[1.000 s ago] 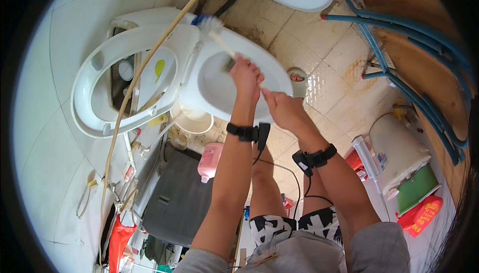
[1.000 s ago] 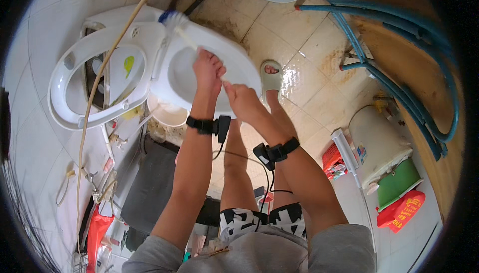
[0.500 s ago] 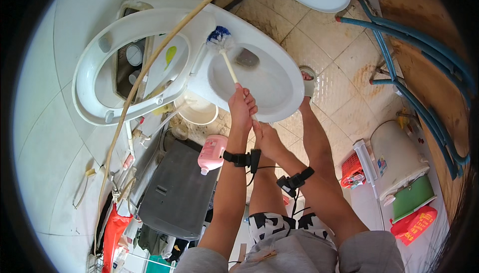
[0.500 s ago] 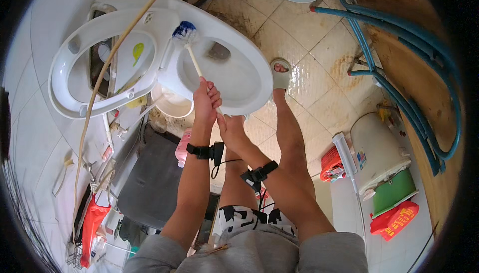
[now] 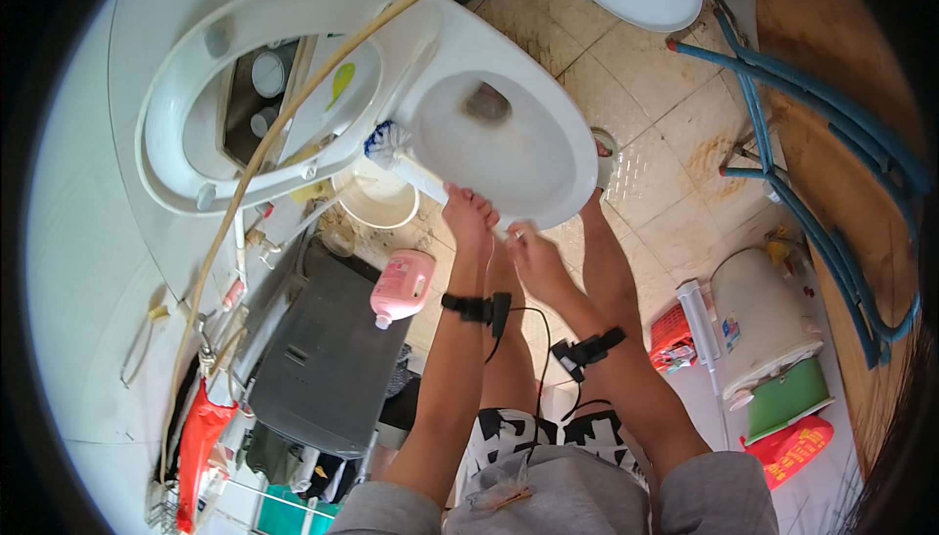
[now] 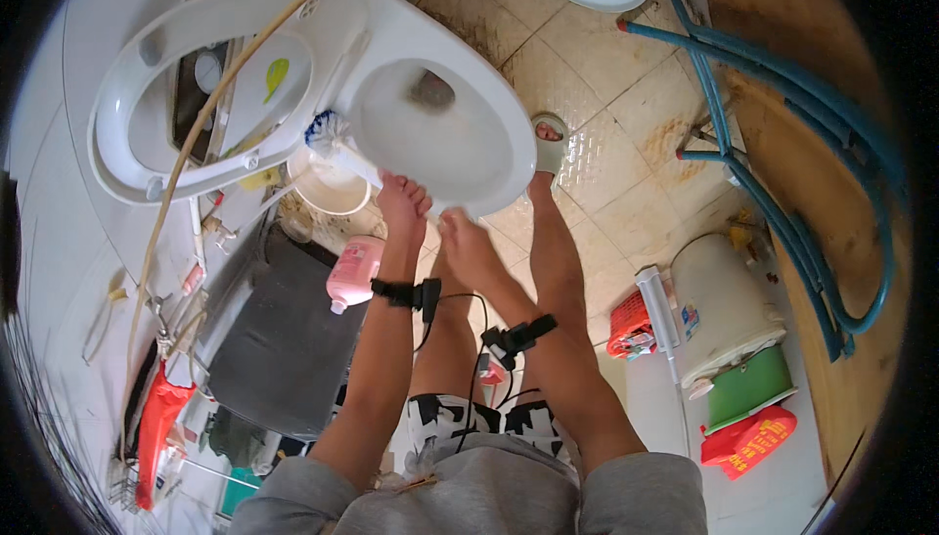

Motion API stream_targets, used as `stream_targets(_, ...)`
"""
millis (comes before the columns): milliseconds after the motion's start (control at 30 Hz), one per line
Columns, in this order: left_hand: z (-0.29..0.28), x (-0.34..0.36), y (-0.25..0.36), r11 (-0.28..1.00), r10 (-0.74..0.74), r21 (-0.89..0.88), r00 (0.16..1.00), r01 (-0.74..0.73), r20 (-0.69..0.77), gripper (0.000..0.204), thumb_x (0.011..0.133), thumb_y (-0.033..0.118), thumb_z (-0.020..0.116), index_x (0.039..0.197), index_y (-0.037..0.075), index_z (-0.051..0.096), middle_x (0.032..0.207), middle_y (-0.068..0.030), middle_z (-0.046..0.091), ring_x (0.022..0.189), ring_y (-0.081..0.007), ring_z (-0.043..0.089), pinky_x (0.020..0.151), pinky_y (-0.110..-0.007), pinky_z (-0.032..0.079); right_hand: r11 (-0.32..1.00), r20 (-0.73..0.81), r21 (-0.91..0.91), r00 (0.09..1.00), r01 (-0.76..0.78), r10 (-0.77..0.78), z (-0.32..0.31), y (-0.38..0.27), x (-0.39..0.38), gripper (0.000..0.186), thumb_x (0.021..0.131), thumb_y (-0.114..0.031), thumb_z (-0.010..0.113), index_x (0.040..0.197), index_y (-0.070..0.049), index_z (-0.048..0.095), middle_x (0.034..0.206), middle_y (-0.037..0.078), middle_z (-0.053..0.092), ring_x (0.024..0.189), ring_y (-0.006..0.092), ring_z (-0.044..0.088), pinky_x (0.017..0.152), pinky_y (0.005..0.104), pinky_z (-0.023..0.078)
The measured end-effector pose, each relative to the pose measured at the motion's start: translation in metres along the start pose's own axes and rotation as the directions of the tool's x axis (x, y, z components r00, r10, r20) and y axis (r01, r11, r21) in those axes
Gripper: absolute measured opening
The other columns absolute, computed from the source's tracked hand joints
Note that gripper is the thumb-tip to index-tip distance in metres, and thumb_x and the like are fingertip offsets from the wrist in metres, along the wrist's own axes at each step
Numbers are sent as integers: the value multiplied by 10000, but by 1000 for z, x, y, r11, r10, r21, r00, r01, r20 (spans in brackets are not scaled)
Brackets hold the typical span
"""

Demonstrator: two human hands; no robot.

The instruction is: The user is cleaning a toilet using a toilet brush and water.

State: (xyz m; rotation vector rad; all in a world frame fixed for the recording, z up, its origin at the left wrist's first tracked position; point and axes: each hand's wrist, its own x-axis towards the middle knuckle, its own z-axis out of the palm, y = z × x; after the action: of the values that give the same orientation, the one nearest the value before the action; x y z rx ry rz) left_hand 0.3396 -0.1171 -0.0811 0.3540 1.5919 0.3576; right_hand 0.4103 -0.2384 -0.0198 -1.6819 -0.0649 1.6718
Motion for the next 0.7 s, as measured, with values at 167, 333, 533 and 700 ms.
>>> stream_targets(167, 56, -13, -32, 990, -38, -137, 998, 44, 47, 417, 999, 469, 400, 744, 139, 381, 574, 40, 302, 443, -83, 268, 384, -249, 233, 754, -95, -566, 882, 334, -461, -56, 11, 2, 215, 957, -144, 483, 1125, -16, 524, 827, 275, 624, 795, 443, 606, 720, 497, 470)
stream_targets(333, 123, -19, -38, 988, -56, 154, 959, 13, 279, 439, 1000, 458, 395, 732, 112, 427, 564, 24, 390, 429, -92, 375, 379, -248, 328, 934, -361, -358, 922, 2, -141, -64, -10, -11, 221, 1001, -203, 415, 982, -32, 553, 719, 266, 600, 763, 454, 602, 683, 488, 469)
stream_targets(533, 142, -25, -96, 811, -142, 581, 942, -66, 304, 442, 990, 422, 441, 722, 71, 432, 536, -8, 428, 385, -131, 396, 368, -299, 402, 975, -449, -224, 886, 13, -115, -88, 53, -26, 395, 1033, -345, 335, 823, -54, 501, 528, 25, 457, 446, 105, 439, 427, 287, 356)
stream_targets(700, 89, -75, -171, 843, -324, 505, 924, 186, 201, 456, 980, 396, 486, 675, 58, 464, 493, -7, 399, 364, -121, 379, 327, -292, 331, 960, -415, 117, 865, -256, 281, -66, 70, -104, 384, 1032, -363, 328, 863, -69, 510, 541, 17, 454, 389, 110, 428, 351, 280, 363)
